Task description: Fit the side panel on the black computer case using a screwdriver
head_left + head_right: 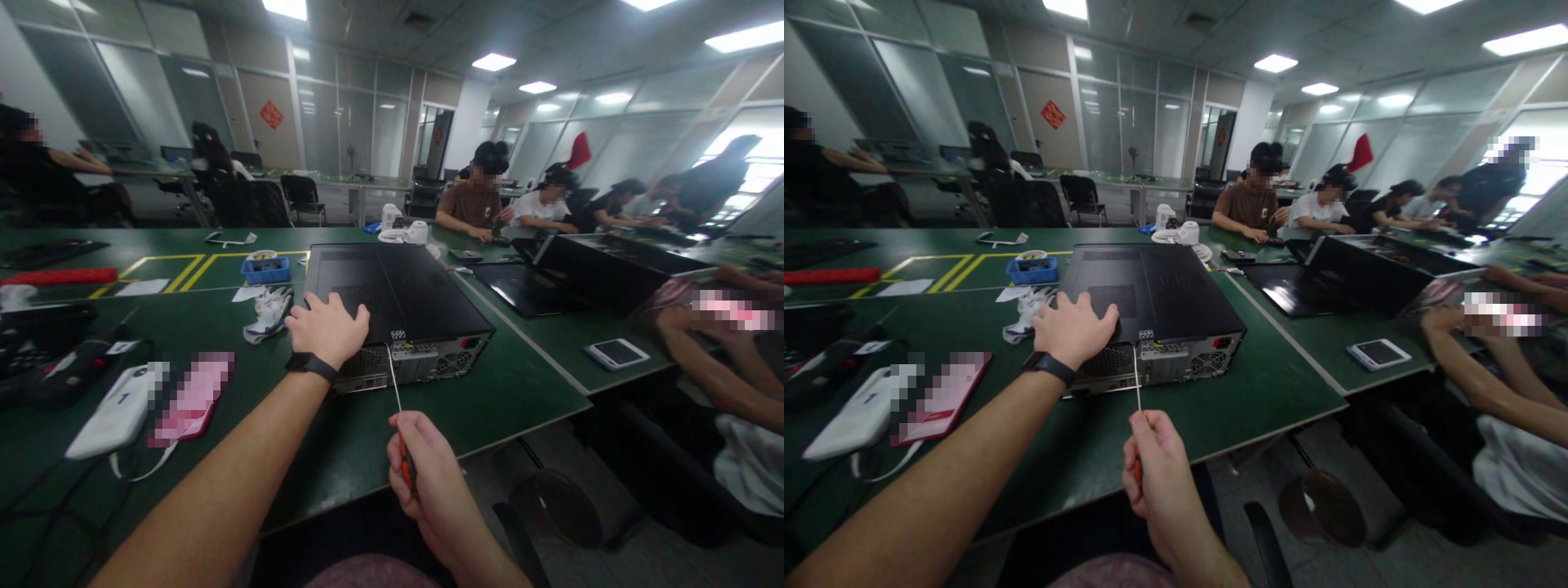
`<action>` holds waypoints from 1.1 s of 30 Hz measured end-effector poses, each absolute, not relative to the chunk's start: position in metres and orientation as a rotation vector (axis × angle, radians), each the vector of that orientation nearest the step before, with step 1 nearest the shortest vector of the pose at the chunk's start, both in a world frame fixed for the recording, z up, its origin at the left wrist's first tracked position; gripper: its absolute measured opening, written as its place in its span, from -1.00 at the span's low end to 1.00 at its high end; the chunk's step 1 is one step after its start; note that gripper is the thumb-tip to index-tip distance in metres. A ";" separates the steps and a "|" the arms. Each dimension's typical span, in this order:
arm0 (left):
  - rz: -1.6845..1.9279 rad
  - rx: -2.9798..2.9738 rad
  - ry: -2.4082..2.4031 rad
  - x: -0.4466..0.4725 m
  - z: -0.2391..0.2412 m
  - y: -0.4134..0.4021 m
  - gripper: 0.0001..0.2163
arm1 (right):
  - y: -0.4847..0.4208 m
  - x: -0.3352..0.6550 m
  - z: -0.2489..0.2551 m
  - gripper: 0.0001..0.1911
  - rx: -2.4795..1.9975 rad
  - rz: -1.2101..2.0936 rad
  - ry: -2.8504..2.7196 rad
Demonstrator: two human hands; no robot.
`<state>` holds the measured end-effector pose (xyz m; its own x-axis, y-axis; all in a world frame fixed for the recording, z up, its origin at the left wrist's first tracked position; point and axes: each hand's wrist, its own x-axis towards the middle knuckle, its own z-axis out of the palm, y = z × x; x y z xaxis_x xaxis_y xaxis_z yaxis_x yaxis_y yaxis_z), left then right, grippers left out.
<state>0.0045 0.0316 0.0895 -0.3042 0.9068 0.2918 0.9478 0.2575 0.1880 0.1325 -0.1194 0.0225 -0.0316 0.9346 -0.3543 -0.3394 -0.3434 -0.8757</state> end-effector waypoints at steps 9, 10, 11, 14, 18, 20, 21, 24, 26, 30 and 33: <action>-0.494 -1.777 -2.397 0.005 0.091 0.031 -0.34 | -0.123 0.134 0.022 -0.51 -1.187 1.613 -0.737; -0.492 -1.775 -2.399 0.005 0.091 0.031 -0.34 | -0.123 0.135 0.023 -0.50 -1.189 1.614 -0.735; -0.491 -1.774 -2.401 0.006 0.091 0.032 -0.34 | -0.123 0.135 0.024 -0.50 -1.190 1.610 -0.733; -0.492 -1.769 -2.403 0.006 0.090 0.032 -0.34 | -0.123 0.134 0.025 -0.52 -1.205 1.587 -0.730; -0.493 -1.773 -2.395 0.005 0.090 0.032 -0.34 | -0.123 0.133 0.022 -0.57 -1.232 1.577 -0.750; -0.493 -1.774 -2.392 0.005 0.089 0.032 -0.33 | -0.122 0.133 0.020 -0.56 -1.227 1.571 -0.763; -0.493 -1.773 -2.391 0.005 0.089 0.032 -0.33 | -0.122 0.133 0.019 -0.55 -1.224 1.566 -0.768; -0.495 -1.771 -2.389 0.005 0.089 0.032 -0.34 | -0.122 0.133 0.019 -0.55 -1.221 1.567 -0.765; -0.496 -1.771 -2.386 0.005 0.089 0.031 -0.34 | -0.122 0.133 0.020 -0.55 -1.213 1.590 -0.756; -0.497 -1.763 -2.386 0.005 0.089 0.031 -0.34 | -0.124 0.132 0.023 -0.53 -1.195 1.606 -0.744; -0.495 -1.765 -2.387 0.006 0.090 0.031 -0.34 | -0.124 0.132 0.023 -0.55 -1.225 1.579 -0.741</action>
